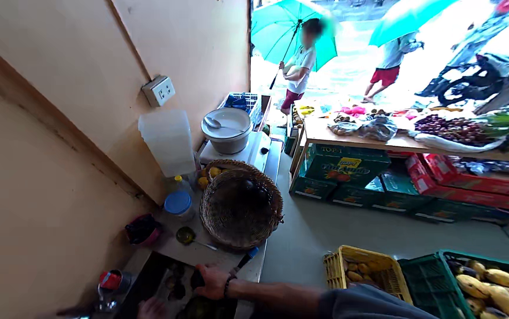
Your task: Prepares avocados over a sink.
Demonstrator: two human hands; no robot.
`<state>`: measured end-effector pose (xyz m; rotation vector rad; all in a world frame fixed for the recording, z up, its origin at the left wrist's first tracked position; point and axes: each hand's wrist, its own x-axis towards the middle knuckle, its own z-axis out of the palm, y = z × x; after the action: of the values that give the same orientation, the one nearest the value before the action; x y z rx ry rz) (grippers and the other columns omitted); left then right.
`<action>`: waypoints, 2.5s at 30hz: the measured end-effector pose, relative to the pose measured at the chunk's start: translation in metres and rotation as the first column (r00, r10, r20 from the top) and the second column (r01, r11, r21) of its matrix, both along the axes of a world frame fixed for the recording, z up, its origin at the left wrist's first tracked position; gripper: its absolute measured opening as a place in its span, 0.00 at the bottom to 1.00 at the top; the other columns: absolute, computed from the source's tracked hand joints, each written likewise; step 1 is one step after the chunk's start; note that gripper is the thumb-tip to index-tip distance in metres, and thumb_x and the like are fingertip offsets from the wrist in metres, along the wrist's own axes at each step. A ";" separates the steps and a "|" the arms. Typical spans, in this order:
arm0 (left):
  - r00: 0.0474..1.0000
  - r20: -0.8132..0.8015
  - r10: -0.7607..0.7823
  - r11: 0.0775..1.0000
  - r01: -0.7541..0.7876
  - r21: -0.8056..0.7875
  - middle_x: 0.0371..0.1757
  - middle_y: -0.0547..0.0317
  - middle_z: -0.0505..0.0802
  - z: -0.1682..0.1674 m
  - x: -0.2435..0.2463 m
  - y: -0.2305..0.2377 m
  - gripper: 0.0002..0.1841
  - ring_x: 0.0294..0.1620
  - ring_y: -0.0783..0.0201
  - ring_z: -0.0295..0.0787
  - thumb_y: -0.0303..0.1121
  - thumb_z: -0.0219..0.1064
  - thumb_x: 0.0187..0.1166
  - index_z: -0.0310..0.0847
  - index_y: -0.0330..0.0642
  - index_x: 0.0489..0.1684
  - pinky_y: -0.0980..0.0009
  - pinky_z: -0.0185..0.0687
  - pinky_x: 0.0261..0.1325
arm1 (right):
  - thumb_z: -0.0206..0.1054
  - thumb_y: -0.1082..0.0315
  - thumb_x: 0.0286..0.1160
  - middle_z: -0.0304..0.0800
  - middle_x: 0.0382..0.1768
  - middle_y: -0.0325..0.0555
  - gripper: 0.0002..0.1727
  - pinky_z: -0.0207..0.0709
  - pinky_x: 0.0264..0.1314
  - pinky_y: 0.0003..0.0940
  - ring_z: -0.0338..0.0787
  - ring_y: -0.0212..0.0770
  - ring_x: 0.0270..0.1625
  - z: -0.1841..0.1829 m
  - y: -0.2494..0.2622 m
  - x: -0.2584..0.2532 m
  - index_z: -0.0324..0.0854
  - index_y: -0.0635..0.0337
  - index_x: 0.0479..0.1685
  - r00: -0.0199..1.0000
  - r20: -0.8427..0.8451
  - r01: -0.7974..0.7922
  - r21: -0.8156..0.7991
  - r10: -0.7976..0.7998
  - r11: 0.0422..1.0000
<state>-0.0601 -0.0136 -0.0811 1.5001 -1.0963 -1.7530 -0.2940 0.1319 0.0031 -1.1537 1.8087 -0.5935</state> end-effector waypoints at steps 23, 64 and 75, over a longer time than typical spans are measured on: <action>0.314 -0.349 0.883 0.460 -0.425 0.780 0.64 0.38 0.83 0.005 -0.046 0.087 0.28 0.55 0.46 0.87 0.55 0.45 0.85 0.65 0.43 0.72 0.55 0.88 0.50 | 0.47 0.63 0.94 0.87 0.40 0.55 0.22 0.86 0.45 0.39 0.89 0.42 0.36 -0.049 0.062 -0.002 0.71 0.74 0.70 0.965 0.061 -0.247 -0.125 0.256 0.961; 0.712 -0.255 0.655 0.755 -0.604 0.254 0.52 0.50 0.88 0.023 -0.092 0.107 0.26 0.48 0.54 0.86 0.53 0.40 0.90 0.78 0.49 0.65 0.51 0.84 0.48 | 0.36 0.51 0.97 0.87 0.36 0.56 0.32 0.79 0.53 0.56 0.89 0.54 0.45 -0.029 0.034 0.046 0.83 0.65 0.48 0.958 -0.096 -0.262 0.107 0.272 0.959; 0.842 -0.416 0.344 0.652 -0.533 -0.539 0.50 0.51 0.91 0.070 -0.083 0.071 0.16 0.51 0.57 0.91 0.31 0.37 0.86 0.70 0.38 0.57 0.57 0.88 0.55 | 0.36 0.52 0.97 0.72 0.22 0.40 0.29 0.75 0.32 0.37 0.76 0.37 0.24 0.015 0.025 0.041 0.77 0.60 0.36 0.947 0.255 -0.185 -0.073 0.198 0.980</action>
<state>-0.1433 0.0574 -0.0106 0.9370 -0.9328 -1.0353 -0.2533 0.1573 0.0177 -1.2068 1.4474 -0.6452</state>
